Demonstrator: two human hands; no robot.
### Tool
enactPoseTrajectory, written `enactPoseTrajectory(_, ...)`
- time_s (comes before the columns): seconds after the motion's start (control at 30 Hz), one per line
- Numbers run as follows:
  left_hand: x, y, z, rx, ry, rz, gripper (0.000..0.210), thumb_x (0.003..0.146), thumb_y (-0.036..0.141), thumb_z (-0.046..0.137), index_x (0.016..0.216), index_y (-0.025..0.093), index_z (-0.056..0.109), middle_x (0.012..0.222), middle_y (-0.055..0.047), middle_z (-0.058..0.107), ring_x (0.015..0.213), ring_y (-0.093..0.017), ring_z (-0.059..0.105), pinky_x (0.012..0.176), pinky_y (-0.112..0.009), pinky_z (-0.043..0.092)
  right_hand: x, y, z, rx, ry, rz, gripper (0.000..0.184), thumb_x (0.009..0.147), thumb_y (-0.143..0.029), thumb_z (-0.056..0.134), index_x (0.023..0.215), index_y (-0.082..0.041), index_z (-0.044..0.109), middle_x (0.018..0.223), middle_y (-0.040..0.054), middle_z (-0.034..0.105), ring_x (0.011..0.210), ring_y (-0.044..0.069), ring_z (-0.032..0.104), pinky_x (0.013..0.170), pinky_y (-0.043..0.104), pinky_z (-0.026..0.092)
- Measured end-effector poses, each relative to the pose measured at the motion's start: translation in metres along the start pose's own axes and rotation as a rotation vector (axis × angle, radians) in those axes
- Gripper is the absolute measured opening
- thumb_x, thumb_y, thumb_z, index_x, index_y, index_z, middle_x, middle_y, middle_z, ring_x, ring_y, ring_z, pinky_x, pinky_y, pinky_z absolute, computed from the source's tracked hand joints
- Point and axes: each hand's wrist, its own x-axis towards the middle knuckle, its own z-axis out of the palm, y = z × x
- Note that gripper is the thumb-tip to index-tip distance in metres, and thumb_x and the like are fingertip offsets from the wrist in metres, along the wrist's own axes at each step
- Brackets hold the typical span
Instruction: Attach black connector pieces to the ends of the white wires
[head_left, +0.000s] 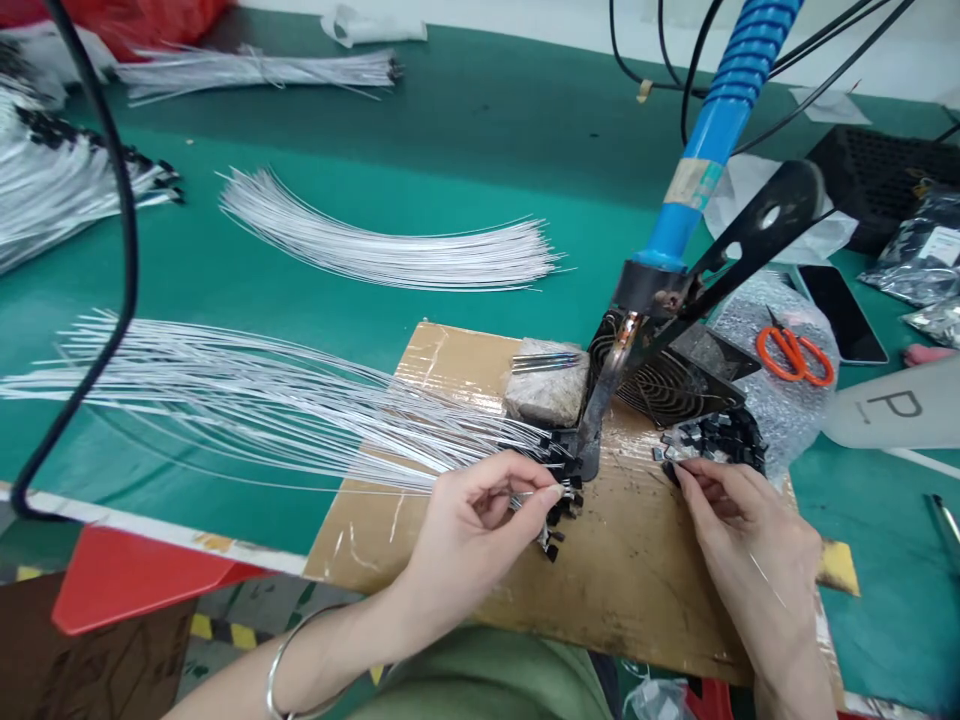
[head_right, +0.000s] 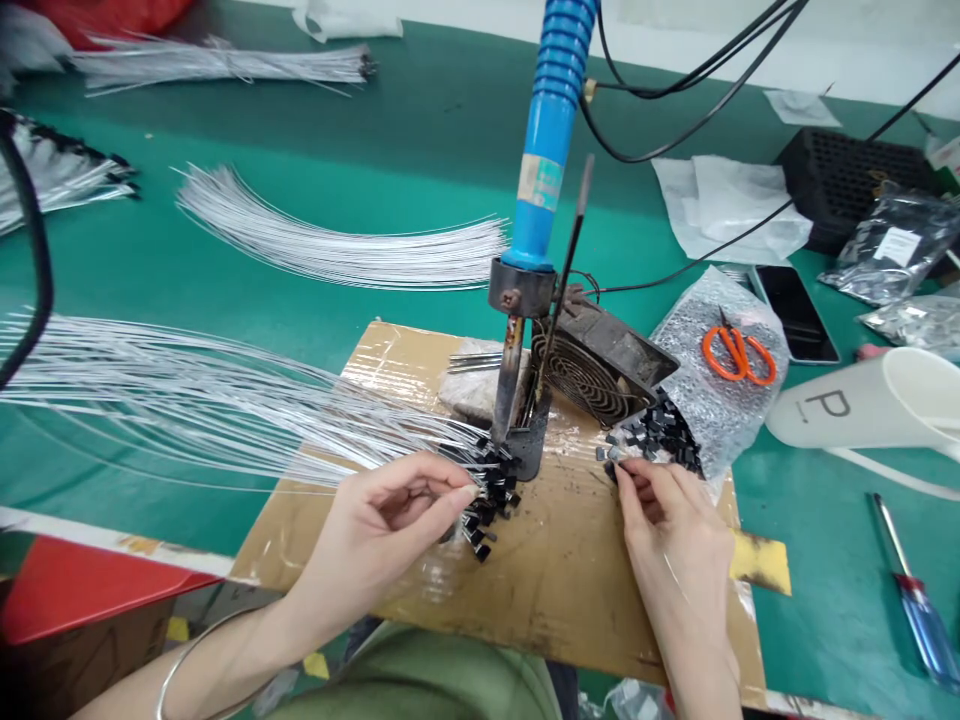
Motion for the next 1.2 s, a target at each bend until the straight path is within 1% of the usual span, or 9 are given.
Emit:
enactPoseTrajectory(0.1, 0.001, 0.002, 0.000, -0.015, -0.003, 0.003, 0.013, 0.082, 0.026, 0.074, 0.077, 0.015, 0.077, 0.063, -0.004, 0.070, 0.051, -0.010, 0.047, 0.048, -0.020, 0.036, -0.005, 0.000, 0.002, 0.004, 0.030, 0.023, 0.036, 0.101, -0.048, 0.062, 0.087, -0.020, 0.080, 0.075, 0.0018, 0.075, 0.056, 0.015, 0.066, 0.056, 0.029, 0.050)
enactPoseTrajectory(0.17, 0.002, 0.003, 0.000, -0.021, -0.009, 0.004, 0.012, 0.082, 0.026, 0.075, 0.077, 0.015, 0.077, 0.063, -0.004, 0.070, 0.052, -0.010, 0.047, 0.048, -0.020, 0.037, -0.010, 0.000, 0.002, 0.088, 0.065, 0.138, 0.031, 0.097, -0.048, 0.068, 0.089, -0.020, 0.081, 0.079, 0.0031, 0.078, 0.059, 0.015, 0.069, 0.060, 0.028, 0.054)
enactPoseTrajectory(0.27, 0.002, 0.003, -0.001, -0.025, -0.028, -0.001, 0.013, 0.084, 0.026, 0.074, 0.077, 0.015, 0.076, 0.063, -0.003, 0.068, 0.051, -0.009, 0.045, 0.049, -0.020, 0.035, -0.018, -0.004, 0.003, 0.308, 0.155, 0.400, 0.029, 0.086, -0.048, 0.082, 0.095, -0.021, 0.084, 0.084, 0.0050, 0.081, 0.063, 0.017, 0.073, 0.066, 0.029, 0.059)
enactPoseTrajectory(0.37, 0.003, 0.003, -0.002, -0.014, -0.048, -0.001, 0.014, 0.085, 0.027, 0.073, 0.077, 0.015, 0.075, 0.063, -0.002, 0.066, 0.052, -0.009, 0.042, 0.049, -0.021, 0.032, -0.019, -0.017, 0.002, 0.503, 0.213, 0.518, 0.032, 0.079, -0.046, 0.090, 0.097, -0.021, 0.086, 0.085, 0.0058, 0.083, 0.059, 0.015, 0.071, 0.062, 0.028, 0.061)
enactPoseTrajectory(0.53, 0.003, 0.005, -0.003, 0.024, -0.070, -0.006, 0.016, 0.087, 0.029, 0.072, 0.080, 0.015, 0.075, 0.065, -0.002, 0.065, 0.053, -0.010, 0.038, 0.049, -0.023, 0.028, -0.017, -0.049, -0.002, 0.720, 0.208, 0.538, 0.020, 0.076, -0.036, 0.093, 0.087, -0.021, 0.086, 0.066, 0.0017, 0.076, 0.045, 0.011, 0.062, 0.044, 0.020, 0.054)
enactPoseTrajectory(0.73, 0.004, 0.006, -0.004, 0.109, -0.076, 0.045, 0.018, 0.090, 0.029, 0.069, 0.082, 0.015, 0.075, 0.061, 0.002, 0.055, 0.053, -0.010, 0.032, 0.049, -0.025, 0.025, -0.022, -0.076, 0.007, 0.976, 0.069, 0.523, 0.006, 0.085, -0.028, 0.089, 0.088, -0.025, 0.086, 0.061, -0.0012, 0.074, 0.047, 0.010, 0.068, 0.049, 0.016, 0.059)
enactPoseTrajectory(0.87, 0.005, 0.009, -0.004, 0.161, -0.072, 0.095, 0.017, 0.092, 0.026, 0.068, 0.081, 0.016, 0.076, 0.060, 0.003, 0.052, 0.052, -0.009, 0.030, 0.048, -0.025, 0.023, -0.025, -0.087, 0.016, 1.065, 0.000, 0.537, 0.005, 0.087, -0.030, 0.087, 0.089, -0.025, 0.086, 0.056, -0.0023, 0.072, 0.045, 0.011, 0.068, 0.048, 0.016, 0.058)
enactPoseTrajectory(1.03, 0.005, 0.009, -0.006, 0.130, -0.081, 0.088, 0.016, 0.090, 0.027, 0.070, 0.081, 0.016, 0.077, 0.084, -0.007, 0.073, 0.056, -0.010, 0.044, 0.048, -0.024, 0.028, -0.026, -0.097, 0.019, 1.106, -0.046, 0.570, 0.007, 0.088, -0.032, 0.087, 0.088, -0.026, 0.086, 0.056, -0.0031, 0.071, 0.046, 0.010, 0.068, 0.049, 0.015, 0.058)
enactPoseTrajectory(1.2, 0.004, 0.011, -0.007, 0.104, -0.103, 0.005, 0.019, 0.090, 0.030, 0.070, 0.081, 0.015, 0.078, 0.082, -0.010, 0.077, 0.060, -0.013, 0.057, 0.049, -0.023, 0.034, -0.026, -0.102, 0.022, 1.153, -0.069, 0.577, 0.003, 0.088, -0.030, 0.086, 0.088, -0.027, 0.086, 0.059, -0.0032, 0.073, 0.044, 0.008, 0.066, 0.048, 0.013, 0.057)
